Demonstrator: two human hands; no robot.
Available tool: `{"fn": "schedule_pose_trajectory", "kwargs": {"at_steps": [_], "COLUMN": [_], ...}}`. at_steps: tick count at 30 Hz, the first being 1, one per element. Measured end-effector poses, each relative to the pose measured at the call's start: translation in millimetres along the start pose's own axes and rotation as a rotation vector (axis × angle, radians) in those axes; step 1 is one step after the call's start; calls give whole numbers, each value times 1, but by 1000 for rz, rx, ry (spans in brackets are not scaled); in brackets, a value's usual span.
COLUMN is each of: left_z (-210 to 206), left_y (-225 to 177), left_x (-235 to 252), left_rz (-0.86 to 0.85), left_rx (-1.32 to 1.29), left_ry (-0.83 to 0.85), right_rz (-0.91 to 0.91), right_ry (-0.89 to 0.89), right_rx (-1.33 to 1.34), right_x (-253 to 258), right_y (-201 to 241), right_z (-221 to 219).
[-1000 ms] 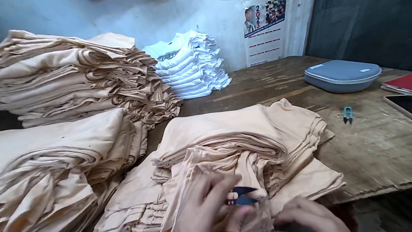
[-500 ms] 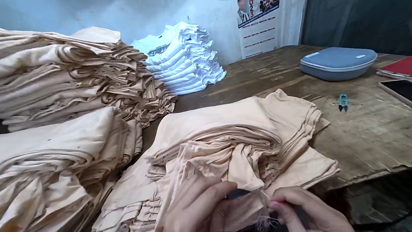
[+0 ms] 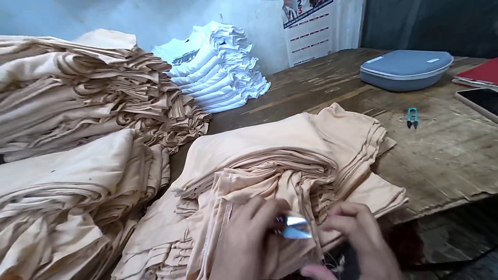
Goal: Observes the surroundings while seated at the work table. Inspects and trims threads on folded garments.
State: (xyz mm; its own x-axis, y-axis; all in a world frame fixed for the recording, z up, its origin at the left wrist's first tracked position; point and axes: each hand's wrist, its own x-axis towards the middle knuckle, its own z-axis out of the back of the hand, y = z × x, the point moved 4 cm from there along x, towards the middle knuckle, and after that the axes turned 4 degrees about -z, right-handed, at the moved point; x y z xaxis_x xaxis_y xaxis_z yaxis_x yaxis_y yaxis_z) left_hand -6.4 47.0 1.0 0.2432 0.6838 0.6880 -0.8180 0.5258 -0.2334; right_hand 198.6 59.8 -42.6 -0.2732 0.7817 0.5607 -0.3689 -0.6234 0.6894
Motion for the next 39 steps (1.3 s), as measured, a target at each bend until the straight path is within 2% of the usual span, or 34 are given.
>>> {"fn": "schedule_pose_trajectory", "kwargs": {"at_steps": [2, 4, 6, 8, 10, 12, 14, 17, 19, 22, 24, 26, 28, 30, 34, 39], "left_z": [12, 32, 40, 38, 36, 30, 22, 10, 8, 17, 23, 25, 20, 12, 9, 7], "left_y": [15, 27, 35, 33, 19, 0, -16, -24, -21, -21, -24, -24, -21, -17, 2, 1], "left_x": [0, -1, -4, -9, -12, -14, -18, -23, -24, -15, -6, 1, 1, 0, 0, -5], "left_rz": [-19, -38, 14, 130, 204, 166, 90, 58, 61, 21, 45, 87, 106, 131, 211, 134], "left_rx": [72, 229, 332, 368, 352, 294, 126, -83, -150, -202, -183, -171, -197, -190, -193, -182], "left_ry": [-170, -247, -168, -51, 3, 21, 64, 176, 166, 143, 105, 98, 123, 165, 94, 149], "right_rz": [129, 214, 164, 33, -39, -52, -53, -22, 4, 37, 32, -47, -110, -125, -41, 96], "right_ry": [19, 96, 288, 512, 595, 429, 238, 134, 71, -186, -278, -274, -282, -294, -309, 26], "right_rx": [2, 80, 53, -183, -392, -419, -261, -33, -2, 26, 298, 643, 808, 829, 734, 801], "right_x": [0, -4, -9, -11, -9, -4, -1, 0, 2, 6, 14, 25, 32, 37, 39, 32], "right_y": [-3, 1, 3, -1, -5, -3, 3, 8, 12, 11, 7, -1, -11, -14, -18, -17], "right_z": [-13, -3, 22, 41, 49, 48, 39, 18, 1, -20, -27, -32, -36, -35, -38, -37]}}
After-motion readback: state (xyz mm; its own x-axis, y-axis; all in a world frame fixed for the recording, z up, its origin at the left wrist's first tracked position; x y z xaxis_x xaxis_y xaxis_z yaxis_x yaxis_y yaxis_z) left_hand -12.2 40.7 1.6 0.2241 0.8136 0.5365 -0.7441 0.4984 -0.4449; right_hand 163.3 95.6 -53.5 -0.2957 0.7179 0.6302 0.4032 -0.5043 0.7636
